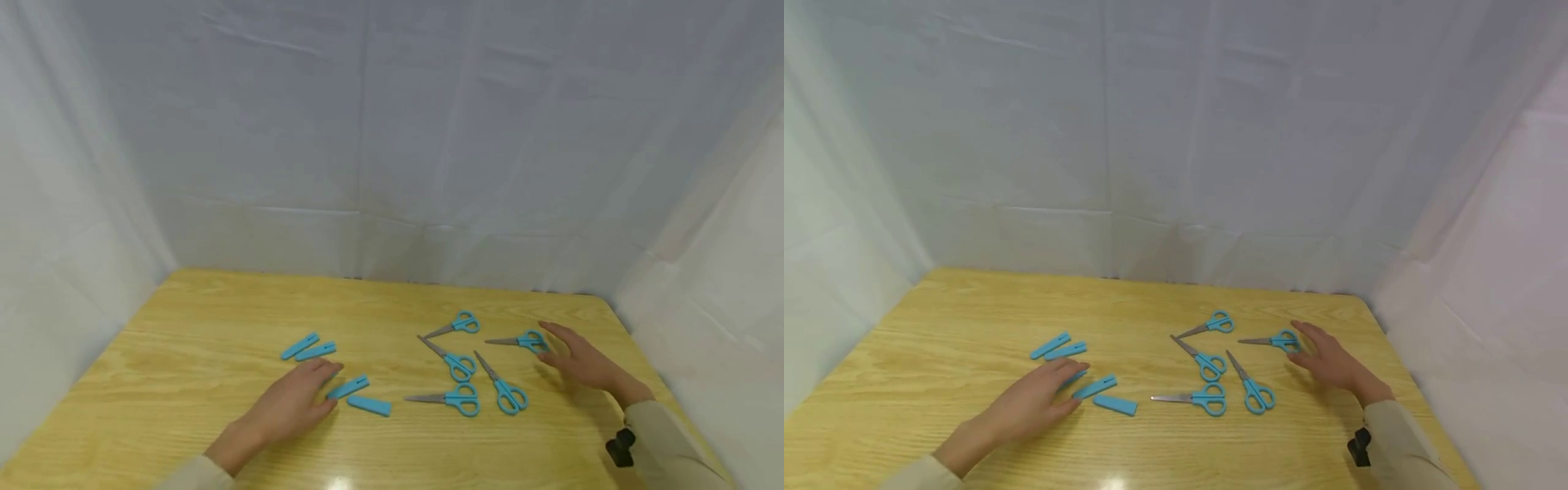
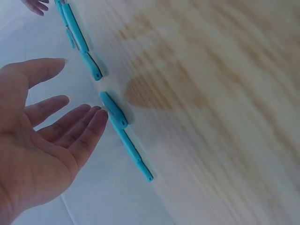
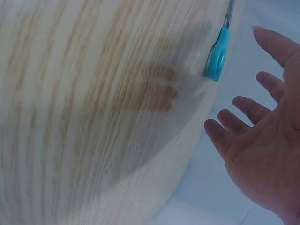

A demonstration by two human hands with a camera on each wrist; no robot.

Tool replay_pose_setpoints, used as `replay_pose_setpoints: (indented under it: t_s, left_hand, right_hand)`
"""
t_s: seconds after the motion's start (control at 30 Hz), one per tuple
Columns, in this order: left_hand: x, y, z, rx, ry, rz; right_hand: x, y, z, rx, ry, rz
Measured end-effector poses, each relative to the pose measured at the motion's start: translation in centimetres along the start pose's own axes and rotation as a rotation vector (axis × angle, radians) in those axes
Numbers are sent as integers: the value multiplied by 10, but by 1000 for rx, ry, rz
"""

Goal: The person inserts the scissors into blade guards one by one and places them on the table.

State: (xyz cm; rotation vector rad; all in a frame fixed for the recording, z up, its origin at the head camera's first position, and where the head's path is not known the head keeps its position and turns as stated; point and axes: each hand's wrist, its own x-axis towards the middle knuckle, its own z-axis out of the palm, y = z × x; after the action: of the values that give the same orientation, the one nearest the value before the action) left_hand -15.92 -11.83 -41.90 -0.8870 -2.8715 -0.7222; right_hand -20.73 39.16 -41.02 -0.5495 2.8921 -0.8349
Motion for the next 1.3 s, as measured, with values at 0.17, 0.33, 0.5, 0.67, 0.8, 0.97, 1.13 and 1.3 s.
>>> replay_pose_setpoints:
  t_s: [0.17, 0.33, 0.5, 0.67, 0.8, 0.97, 1.13, 1.3]
  left_hand:
    - [2, 1, 4, 32, 24, 25]
    - [5, 2, 6, 83, 36, 36]
    - [7, 3, 8, 111, 34, 81]
    - [10, 6, 9, 130, 25, 68]
    - [12, 6, 12, 144, 16, 65]
    - [17, 6, 14, 165, 22, 98]
    - [26, 9, 11, 162, -27, 70]
    - [29, 8, 9, 151, -79, 31]
  right_hand:
    - [6, 7, 3, 0, 7, 10]
    - [13, 10, 5, 4, 18, 25]
    - [16, 10, 7, 16, 9, 35]
    - [18, 10, 9, 17, -2, 28]
    - [20, 10, 8, 10, -10, 40]
    - [22, 11, 5, -27, -14, 52]
    - [28, 10, 4, -80, -21, 24]
    - [32, 11, 7, -130, -44, -9]
